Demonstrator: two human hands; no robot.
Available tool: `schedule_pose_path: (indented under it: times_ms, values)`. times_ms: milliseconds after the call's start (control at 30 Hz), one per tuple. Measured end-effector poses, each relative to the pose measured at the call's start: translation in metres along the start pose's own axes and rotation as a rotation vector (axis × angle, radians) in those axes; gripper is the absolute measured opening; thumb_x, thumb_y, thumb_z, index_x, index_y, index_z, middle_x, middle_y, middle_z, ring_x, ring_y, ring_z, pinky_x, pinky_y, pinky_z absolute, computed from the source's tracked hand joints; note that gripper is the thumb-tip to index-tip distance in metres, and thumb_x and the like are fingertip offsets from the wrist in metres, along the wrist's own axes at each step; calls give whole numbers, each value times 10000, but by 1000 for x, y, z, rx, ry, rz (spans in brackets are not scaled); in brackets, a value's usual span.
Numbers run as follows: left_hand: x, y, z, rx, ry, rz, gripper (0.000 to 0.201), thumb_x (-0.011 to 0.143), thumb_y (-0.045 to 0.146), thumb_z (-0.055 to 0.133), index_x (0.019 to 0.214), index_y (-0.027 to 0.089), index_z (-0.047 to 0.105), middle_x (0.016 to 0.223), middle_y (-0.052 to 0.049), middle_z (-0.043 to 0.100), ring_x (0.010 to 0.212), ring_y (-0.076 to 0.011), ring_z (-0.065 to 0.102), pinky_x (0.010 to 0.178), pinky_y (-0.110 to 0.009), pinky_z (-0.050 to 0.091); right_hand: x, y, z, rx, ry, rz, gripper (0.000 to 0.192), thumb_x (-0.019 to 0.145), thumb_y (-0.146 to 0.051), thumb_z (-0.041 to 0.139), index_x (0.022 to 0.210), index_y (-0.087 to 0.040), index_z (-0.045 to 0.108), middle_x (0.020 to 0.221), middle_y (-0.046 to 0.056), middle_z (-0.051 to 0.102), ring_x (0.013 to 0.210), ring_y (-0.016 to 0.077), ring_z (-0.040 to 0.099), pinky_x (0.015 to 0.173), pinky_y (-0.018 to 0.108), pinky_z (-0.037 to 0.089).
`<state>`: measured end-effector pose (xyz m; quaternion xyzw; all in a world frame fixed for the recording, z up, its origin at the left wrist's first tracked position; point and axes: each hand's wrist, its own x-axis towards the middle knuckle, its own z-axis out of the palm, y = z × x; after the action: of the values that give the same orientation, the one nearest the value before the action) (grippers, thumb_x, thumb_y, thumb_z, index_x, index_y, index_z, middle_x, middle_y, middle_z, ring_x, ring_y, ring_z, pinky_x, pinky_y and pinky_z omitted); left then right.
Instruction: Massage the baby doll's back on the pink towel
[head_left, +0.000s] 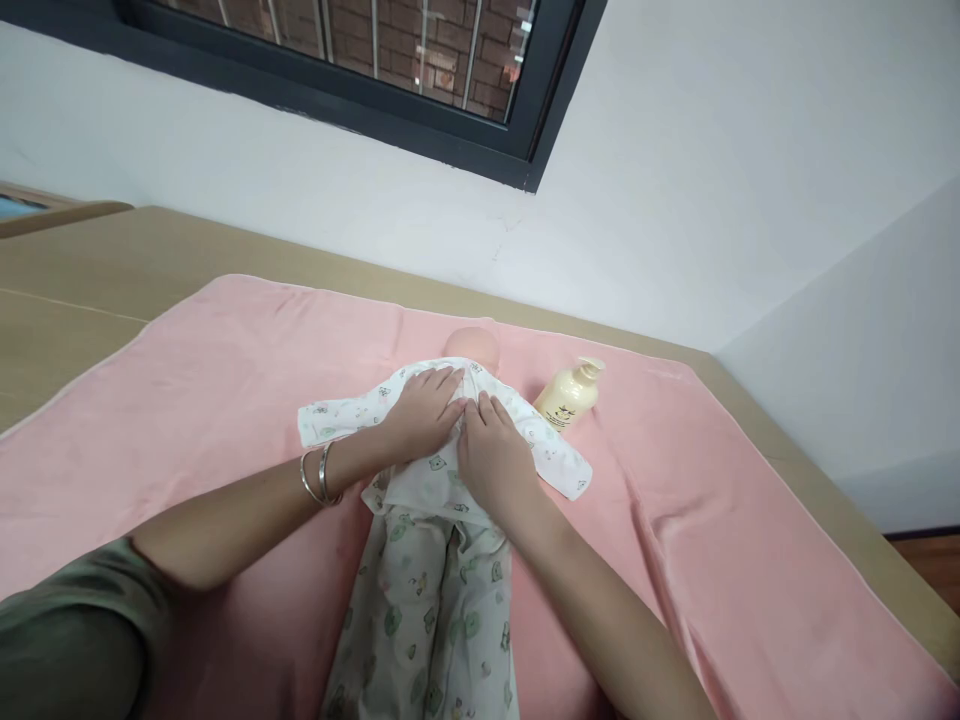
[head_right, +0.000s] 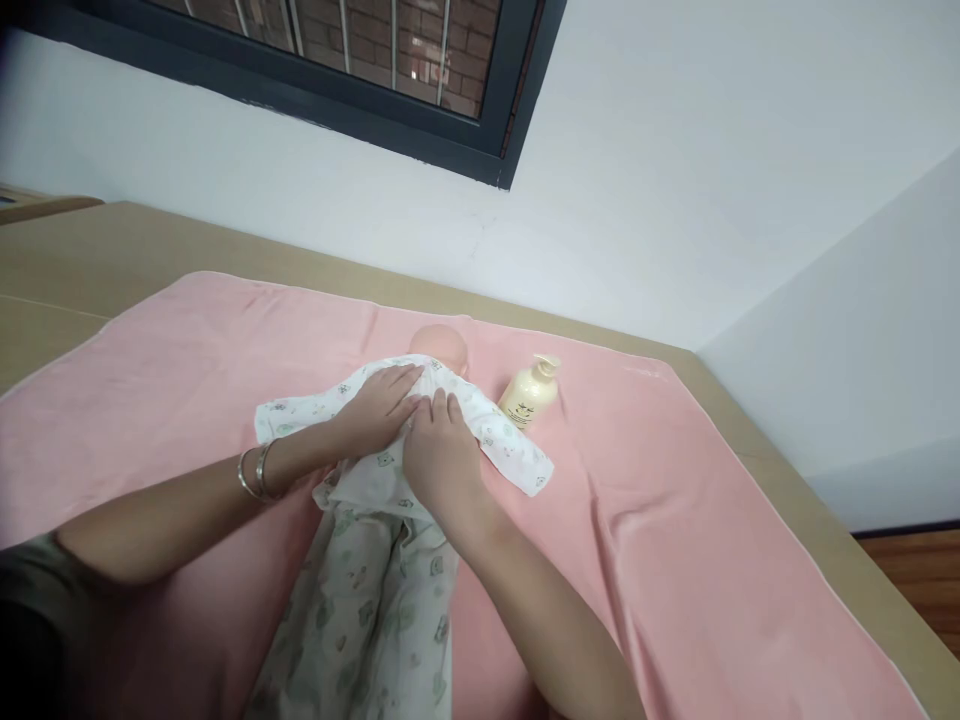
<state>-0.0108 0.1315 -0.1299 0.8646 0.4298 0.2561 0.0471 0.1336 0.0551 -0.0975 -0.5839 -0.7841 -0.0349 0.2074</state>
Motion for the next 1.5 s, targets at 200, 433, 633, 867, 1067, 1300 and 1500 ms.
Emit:
schedule_pose_path:
  times_ms: [200, 433, 633, 867, 1067, 1300, 1500]
  values:
    - [-27, 34, -3, 98, 76, -49, 555, 1033, 349, 297, 1443, 14, 463, 1520, -256, 471, 1433, -394, 409, 1153, -583, 382, 25, 32, -4, 173, -24, 116, 442, 989, -170, 359, 1325, -105, 640, 1375, 162, 638, 1354, 280, 539, 1155, 456, 431]
    - [-7, 11, -3, 4, 89, 4, 519, 1015, 336, 320, 1364, 18, 536, 1380, -239, 599, 1339, -354, 514, 1158, -552, 401, 15, 20, 10, 76, 10, 124, 495, 1007, -198, 328, 1389, -7, 577, 1438, 230, 573, 1405, 330, 487, 1199, 510, 372]
    - [-2, 3, 2, -19, 133, 13, 522, 1002, 347, 355, 1354, 11, 545, 1366, -246, 605, 1307, -355, 533, 1142, -542, 420, 8, 6, 10, 69, 35, 75, 474, 994, -186, 340, 1343, -11, 609, 1404, 237, 600, 1389, 321, 505, 1189, 519, 383]
    - [-26, 40, -5, 140, 132, 16, 498, 1007, 254, 333, 1377, -9, 537, 1445, -282, 535, 1378, -407, 477, 1125, -583, 419, 32, 34, 6, 161, 27, 130, 383, 942, -188, 414, 1213, -76, 659, 1269, 200, 672, 1218, 309, 589, 1091, 459, 447]
    - [-13, 20, -11, 176, 38, 137, 432, 997, 218, 329, 1276, 83, 631, 1371, -203, 617, 1350, -340, 516, 1147, -543, 409, 20, 19, 7, 7, 52, 56, 452, 994, -197, 336, 1297, -21, 621, 1313, 234, 649, 1242, 337, 567, 1115, 485, 411]
    - [-2, 8, -13, 278, -56, 180, 485, 1010, 165, 238, 1123, 38, 692, 1366, -262, 605, 1308, -375, 542, 1103, -572, 421, 15, 6, 8, 42, 22, 104, 447, 986, -224, 404, 1349, -51, 599, 1396, 216, 603, 1333, 344, 498, 1143, 500, 392]
    - [-25, 42, -5, 186, 39, -33, 500, 1001, 208, 334, 1423, 6, 510, 1486, -259, 521, 1433, -408, 433, 1143, -576, 384, 33, 31, 3, 178, 17, 86, 397, 932, -216, 447, 1261, -106, 639, 1289, 168, 666, 1227, 307, 557, 1098, 454, 426]
